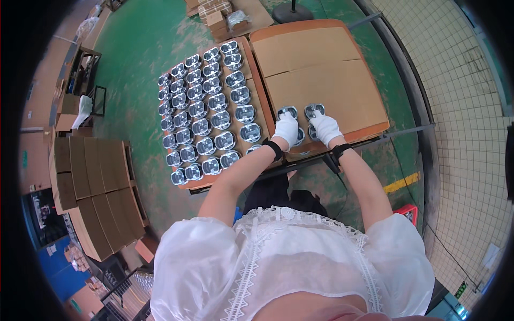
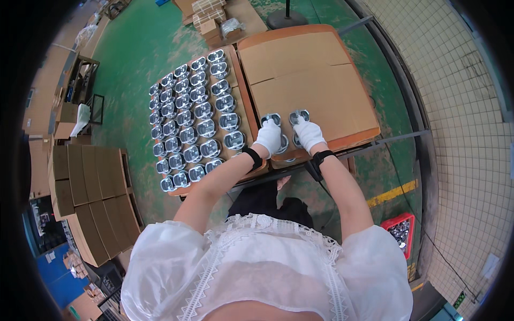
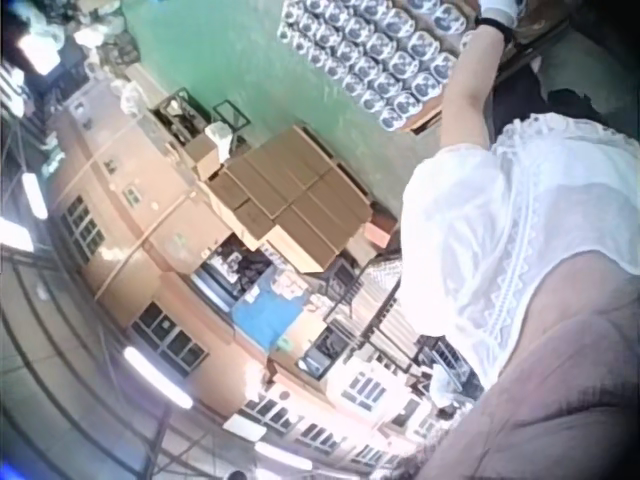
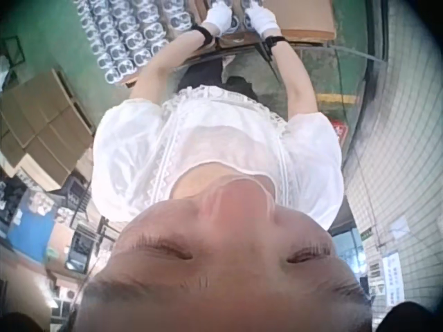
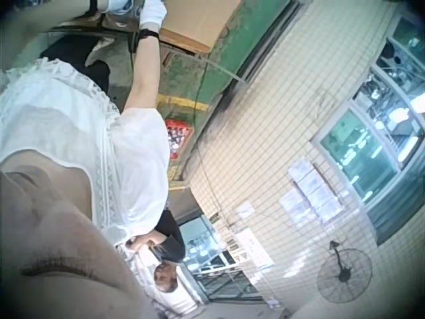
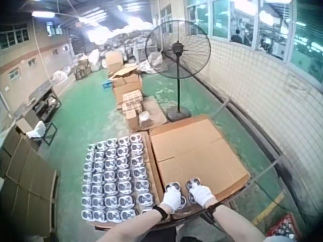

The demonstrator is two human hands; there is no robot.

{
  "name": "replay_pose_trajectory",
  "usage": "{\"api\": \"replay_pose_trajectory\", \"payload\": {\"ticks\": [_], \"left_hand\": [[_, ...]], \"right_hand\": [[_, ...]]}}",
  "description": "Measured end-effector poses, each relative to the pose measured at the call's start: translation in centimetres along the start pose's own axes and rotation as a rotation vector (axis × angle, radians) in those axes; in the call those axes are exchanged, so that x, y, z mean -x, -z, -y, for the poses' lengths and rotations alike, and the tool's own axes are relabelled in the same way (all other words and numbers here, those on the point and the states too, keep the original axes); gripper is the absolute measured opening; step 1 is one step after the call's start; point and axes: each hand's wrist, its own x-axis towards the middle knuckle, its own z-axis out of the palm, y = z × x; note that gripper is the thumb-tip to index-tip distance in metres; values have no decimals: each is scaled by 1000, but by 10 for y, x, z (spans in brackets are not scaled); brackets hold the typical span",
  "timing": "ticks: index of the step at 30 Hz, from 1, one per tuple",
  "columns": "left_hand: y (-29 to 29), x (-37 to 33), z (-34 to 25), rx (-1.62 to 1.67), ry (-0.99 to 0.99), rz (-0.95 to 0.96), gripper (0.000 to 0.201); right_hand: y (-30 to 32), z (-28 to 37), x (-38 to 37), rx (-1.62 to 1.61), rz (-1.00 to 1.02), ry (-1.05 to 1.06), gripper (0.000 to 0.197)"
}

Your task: Inspecting metal pistons and arranging them on a table.

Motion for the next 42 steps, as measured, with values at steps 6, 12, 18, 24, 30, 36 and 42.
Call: {"api": "replay_pose_trajectory", "payload": {"ticks": [6, 12, 18, 24, 30, 36, 42], "left_hand": [[-14, 4, 9, 40, -98, -16, 18], [-23, -1, 3, -40, -111, 10, 20], [-21, 2, 3, 16, -107, 14, 26], [-15, -2, 5, -33, -105, 94, 24], [10, 13, 5, 6, -166, 59, 24], [73, 58, -12, 54, -673, -254, 19], [85, 83, -110, 164, -879, -29, 34]], "right_hand": [[-16, -4, -11, -137, -93, 50, 40], [-14, -2, -6, -64, -49, 24, 29], [-18, -1, -1, -72, -48, 103, 34], [-23, -2, 8, -126, -223, 202, 34], [13, 8, 78, 22, -401, 58, 30], [-32, -19, 239, -89, -612, -416, 30], [-168, -9, 452, -534, -454, -1297, 34]]}}
